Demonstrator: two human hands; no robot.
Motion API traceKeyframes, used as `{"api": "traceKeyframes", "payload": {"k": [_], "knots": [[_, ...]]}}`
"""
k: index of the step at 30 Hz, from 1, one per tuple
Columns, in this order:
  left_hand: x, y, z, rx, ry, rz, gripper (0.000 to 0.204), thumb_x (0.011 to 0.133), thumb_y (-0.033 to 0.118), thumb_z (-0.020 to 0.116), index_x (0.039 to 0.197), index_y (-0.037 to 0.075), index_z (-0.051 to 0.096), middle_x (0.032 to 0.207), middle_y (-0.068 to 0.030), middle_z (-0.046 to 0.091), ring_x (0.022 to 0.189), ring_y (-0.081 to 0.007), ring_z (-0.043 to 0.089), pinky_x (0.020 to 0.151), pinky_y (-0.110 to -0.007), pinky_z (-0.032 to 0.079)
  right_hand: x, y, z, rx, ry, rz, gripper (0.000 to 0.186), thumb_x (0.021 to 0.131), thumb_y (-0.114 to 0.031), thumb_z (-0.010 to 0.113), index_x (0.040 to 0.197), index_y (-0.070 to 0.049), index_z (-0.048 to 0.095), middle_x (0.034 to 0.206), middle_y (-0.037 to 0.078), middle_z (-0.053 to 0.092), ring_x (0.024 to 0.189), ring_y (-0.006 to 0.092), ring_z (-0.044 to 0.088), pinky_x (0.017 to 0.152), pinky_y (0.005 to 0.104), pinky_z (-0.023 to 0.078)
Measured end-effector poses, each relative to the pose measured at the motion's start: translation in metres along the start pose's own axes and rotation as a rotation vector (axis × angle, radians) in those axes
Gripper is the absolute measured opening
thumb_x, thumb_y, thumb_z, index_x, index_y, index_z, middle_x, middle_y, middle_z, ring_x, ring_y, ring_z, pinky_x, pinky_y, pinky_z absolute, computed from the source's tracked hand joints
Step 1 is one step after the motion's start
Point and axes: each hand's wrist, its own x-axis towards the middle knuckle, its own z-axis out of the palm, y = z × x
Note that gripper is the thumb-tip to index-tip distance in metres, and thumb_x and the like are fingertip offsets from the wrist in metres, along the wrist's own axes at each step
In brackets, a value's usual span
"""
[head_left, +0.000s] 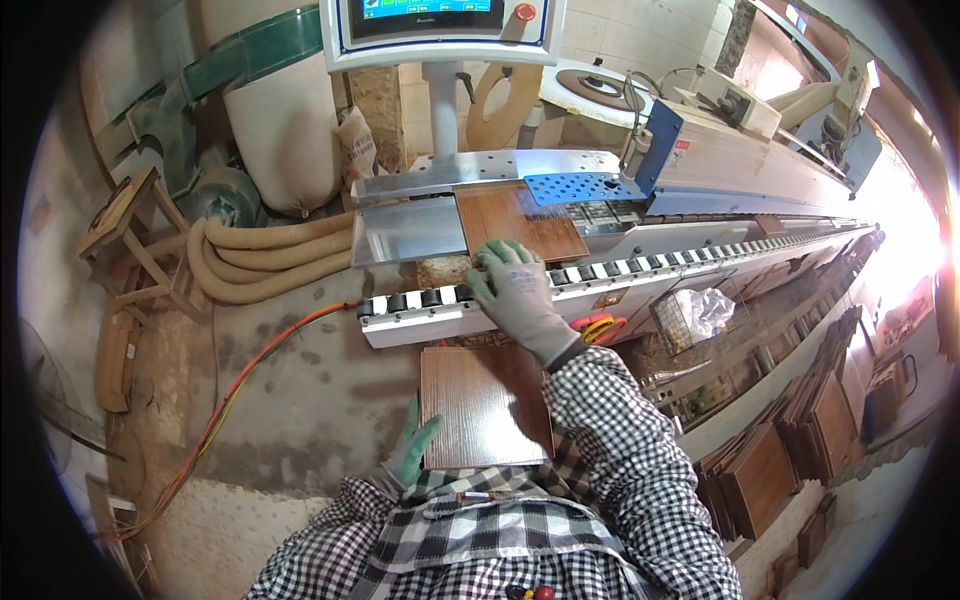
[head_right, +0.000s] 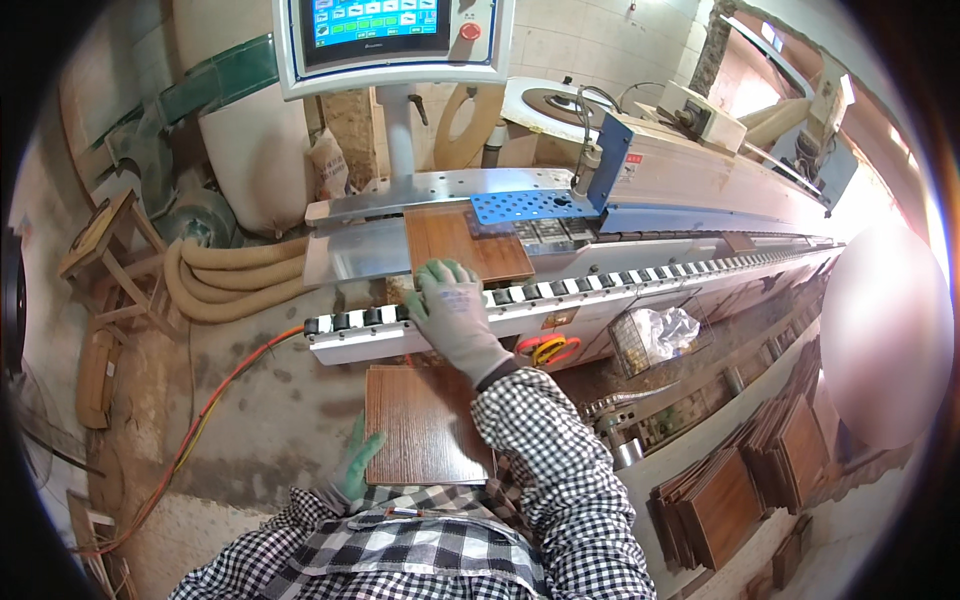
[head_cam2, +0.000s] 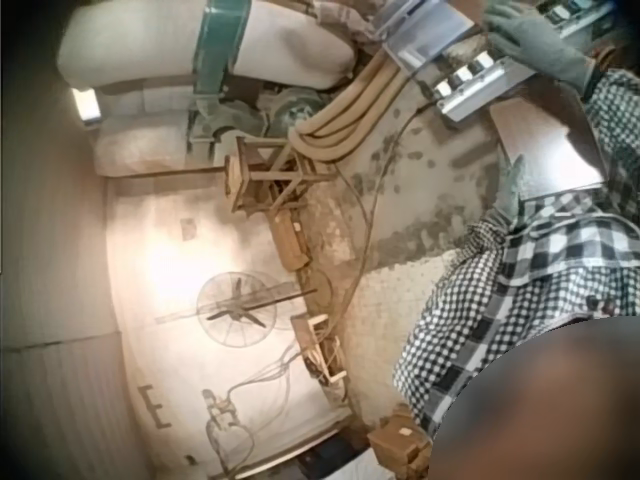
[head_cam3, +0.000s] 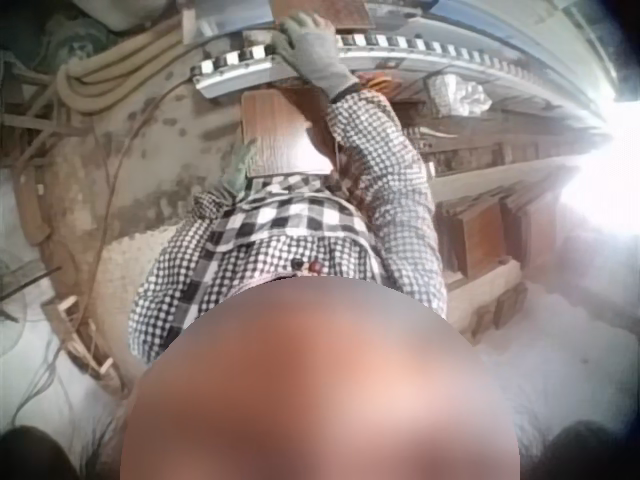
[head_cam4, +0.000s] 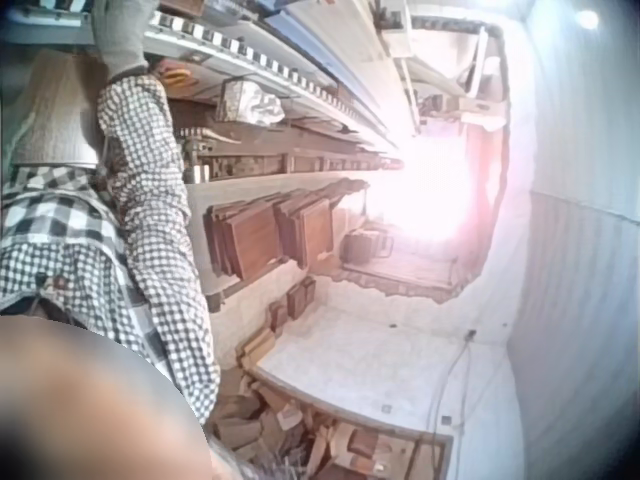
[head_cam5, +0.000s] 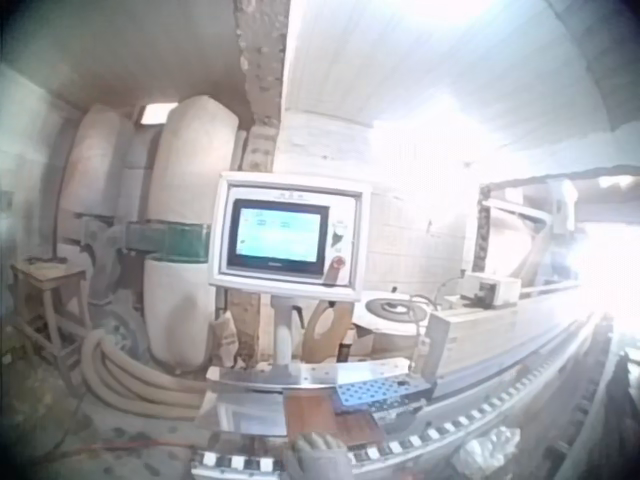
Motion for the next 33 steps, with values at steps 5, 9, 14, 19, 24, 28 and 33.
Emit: {"api": "traceKeyframes", "payload": {"k": [5, 9, 14, 19, 24, 28, 33], "knots": [[0.017, 0.058, 0.012, -0.228, -0.056, -0.413, 0.071, 0.104, 0.03, 0.06, 0.159, 0.003, 0.024, 0.152, -0.0147, 0.046, 0.137, -0.0243, 0.051, 0.117, -0.039, 0.041, 0.004, 0.007, 0.025, -0.11, -0.011, 0.052, 0.03, 0.095, -0.03, 0.063, 0.117, -0.009, 0.069, 0.12, 0.01, 0.067, 0.117, 0.0327, 0.061, 0.101, 0.0491, 0.045], [0.014, 0.024, -0.003, -0.178, -0.062, -0.336, 0.071, 0.104, 0.031, 0.062, 0.158, 0.003, 0.027, 0.148, -0.014, 0.049, 0.135, -0.0234, 0.052, 0.114, -0.04, 0.045, 0.006, 0.0, 0.024, -0.097, 0.0, 0.043, 0.029, 0.095, -0.028, 0.064, 0.117, -0.01, 0.069, 0.119, 0.009, 0.067, 0.115, 0.0318, 0.061, 0.099, 0.0482, 0.046], [0.013, 0.033, 0.01, 0.007, -0.019, -0.188, 0.068, 0.104, 0.029, 0.06, 0.158, 0.005, 0.027, 0.146, -0.0137, 0.05, 0.131, -0.0228, 0.055, 0.11, -0.041, 0.049, 0.004, 0.004, 0.025, -0.119, 0.026, 0.031, 0.028, 0.095, -0.028, 0.065, 0.117, -0.012, 0.069, 0.115, 0.006, 0.067, 0.112, 0.0308, 0.062, 0.096, 0.0476, 0.047], [0.011, 0.025, 0.01, -0.215, 0.03, -0.285, 0.063, 0.104, 0.026, 0.06, 0.156, 0.006, 0.03, 0.144, -0.0133, 0.052, 0.128, -0.0227, 0.058, 0.107, -0.041, 0.052, 0.004, 0.006, 0.025, -0.123, 0.015, 0.044, 0.027, 0.094, -0.028, 0.066, 0.115, -0.011, 0.07, 0.114, 0.006, 0.067, 0.11, 0.0302, 0.063, 0.096, 0.0471, 0.047], [0.008, -0.013, -0.013, -0.201, 0.027, -0.275, 0.06, 0.104, 0.023, 0.06, 0.155, 0.008, 0.032, 0.142, -0.0121, 0.053, 0.125, -0.0232, 0.06, 0.104, -0.041, 0.054, 0.004, 0.007, 0.022, -0.118, 0.017, 0.057, 0.027, 0.094, -0.028, 0.066, 0.114, -0.011, 0.07, 0.114, 0.006, 0.068, 0.111, 0.0292, 0.063, 0.095, 0.0465, 0.047], [0.006, -0.026, -0.02, -0.185, 0.051, -0.245, 0.06, 0.103, 0.022, 0.06, 0.154, 0.008, 0.033, 0.14, -0.0117, 0.054, 0.124, -0.0229, 0.061, 0.102, -0.041, 0.055, 0.003, 0.012, 0.02, -0.11, 0.033, 0.061, 0.027, 0.094, -0.028, 0.066, 0.114, -0.011, 0.07, 0.114, 0.006, 0.068, 0.112, 0.0284, 0.063, 0.095, 0.0462, 0.047], [0.009, 0.008, -0.002, -0.23, 0.058, -0.29, 0.059, 0.103, 0.023, 0.06, 0.154, 0.009, 0.033, 0.139, -0.0114, 0.054, 0.122, -0.0226, 0.062, 0.1, -0.041, 0.057, 0.001, 0.029, 0.014, -0.11, 0.017, 0.08, 0.027, 0.092, -0.031, 0.067, 0.112, -0.013, 0.071, 0.116, 0.005, 0.068, 0.113, 0.0283, 0.063, 0.096, 0.0463, 0.047]]}}
